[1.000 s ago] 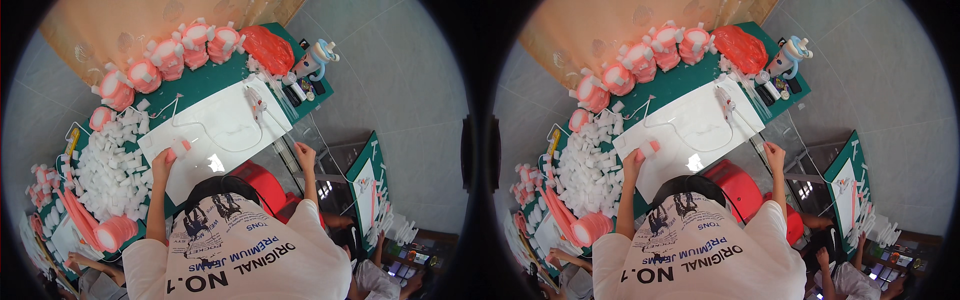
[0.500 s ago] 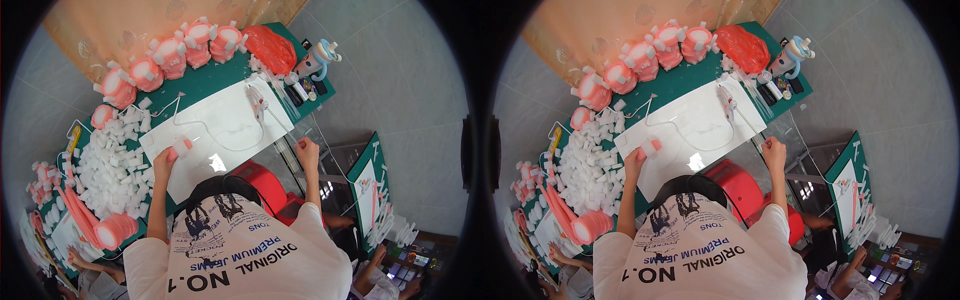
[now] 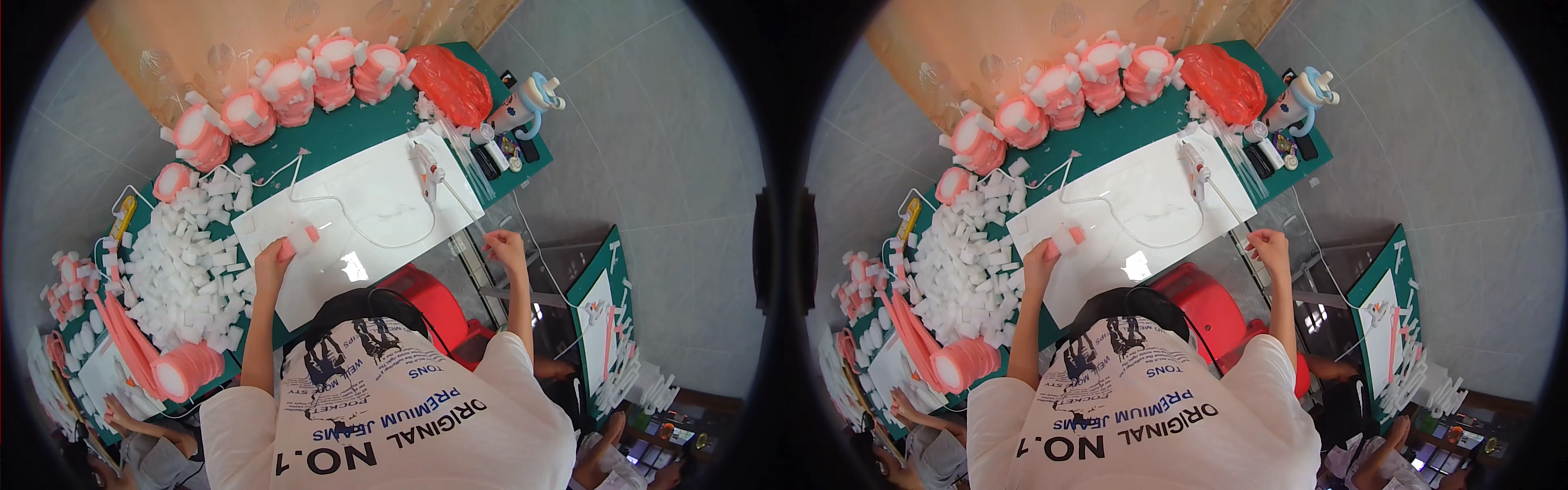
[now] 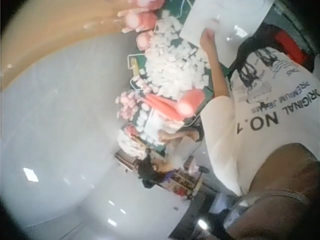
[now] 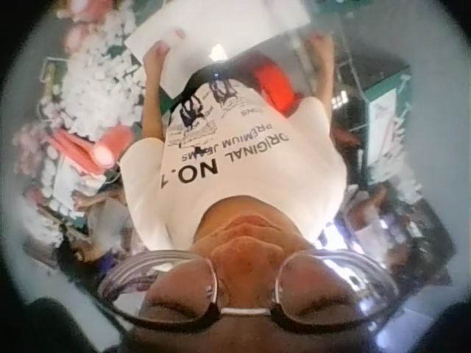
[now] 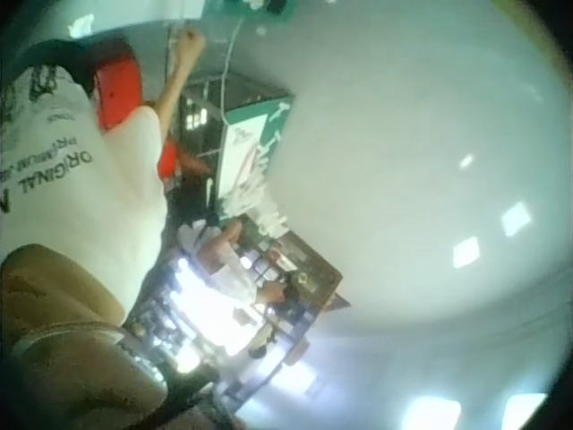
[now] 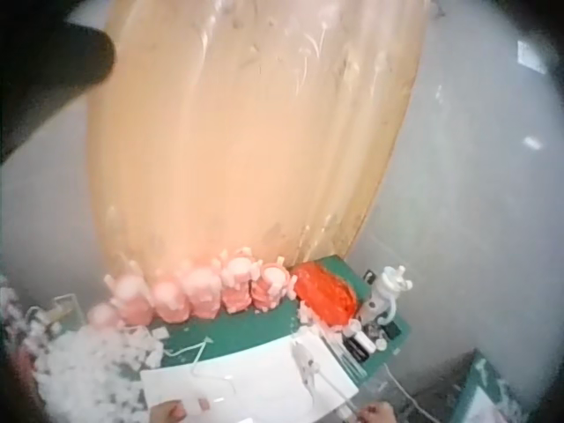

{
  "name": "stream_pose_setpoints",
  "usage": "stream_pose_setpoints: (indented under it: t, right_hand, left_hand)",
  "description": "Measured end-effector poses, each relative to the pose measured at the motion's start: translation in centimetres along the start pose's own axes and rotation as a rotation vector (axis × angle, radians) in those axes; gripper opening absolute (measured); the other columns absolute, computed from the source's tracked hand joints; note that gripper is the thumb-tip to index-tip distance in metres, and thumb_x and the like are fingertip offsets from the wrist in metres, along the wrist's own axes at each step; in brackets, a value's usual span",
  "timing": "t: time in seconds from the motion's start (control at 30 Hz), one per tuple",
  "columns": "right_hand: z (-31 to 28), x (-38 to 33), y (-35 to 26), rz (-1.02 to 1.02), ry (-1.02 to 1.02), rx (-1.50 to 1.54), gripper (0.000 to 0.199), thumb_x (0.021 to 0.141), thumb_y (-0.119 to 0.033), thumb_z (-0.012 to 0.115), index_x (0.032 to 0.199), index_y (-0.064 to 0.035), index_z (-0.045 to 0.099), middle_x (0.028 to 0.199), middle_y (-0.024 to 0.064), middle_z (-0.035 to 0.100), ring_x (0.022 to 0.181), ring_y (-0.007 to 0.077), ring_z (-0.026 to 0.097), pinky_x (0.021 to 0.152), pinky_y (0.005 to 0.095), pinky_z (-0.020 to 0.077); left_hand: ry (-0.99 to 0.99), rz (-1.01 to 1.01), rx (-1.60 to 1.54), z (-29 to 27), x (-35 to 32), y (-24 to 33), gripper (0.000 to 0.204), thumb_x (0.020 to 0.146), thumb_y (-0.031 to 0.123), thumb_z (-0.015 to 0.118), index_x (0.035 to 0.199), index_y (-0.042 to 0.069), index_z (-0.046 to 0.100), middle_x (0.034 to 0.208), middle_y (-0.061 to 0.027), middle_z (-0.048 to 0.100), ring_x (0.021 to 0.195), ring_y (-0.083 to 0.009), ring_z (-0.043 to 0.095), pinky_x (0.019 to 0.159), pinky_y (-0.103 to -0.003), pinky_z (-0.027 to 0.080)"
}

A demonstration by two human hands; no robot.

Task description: Glue white foam pieces onto a pink cylindrical base using a glue gun to create a small decorative object.

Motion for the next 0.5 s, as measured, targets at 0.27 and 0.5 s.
stream_pose_setpoints:
  t: [0.27,0.5]
  right_hand:
    - [0.4,1.4,0.6,0.105,-0.140,0.128,0.016,0.075,-0.014,0.056,0.078,0.0012,0.060,0.058,0.0051,0.057,0.042,0.0076,0.046,0.039,0.0185,0.0337]
    - [0.9,2.1,1.1,0.171,-0.174,0.192,0.017,0.076,-0.015,0.055,0.076,0.0022,0.059,0.057,0.0060,0.056,0.041,0.0075,0.045,0.039,0.0183,0.0330]
  left_hand:
    - [0.008,-0.006,0.003,0.1,0.0,-0.2,0.028,0.064,0.005,0.064,0.091,0.003,0.057,0.081,-0.0149,0.059,0.071,-0.0282,0.058,0.062,-0.030,0.045]
    - [-0.004,-0.022,0.015,0.3,0.0,-0.4,0.028,0.064,0.007,0.064,0.091,0.003,0.057,0.084,-0.0141,0.059,0.073,-0.0289,0.058,0.064,-0.031,0.046]
Point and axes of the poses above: each hand's wrist, its own x-axis towards the middle knuckle, its own z-axis out of the palm, y = z × x, the point moved 2 cm from there along x, towards the middle knuckle
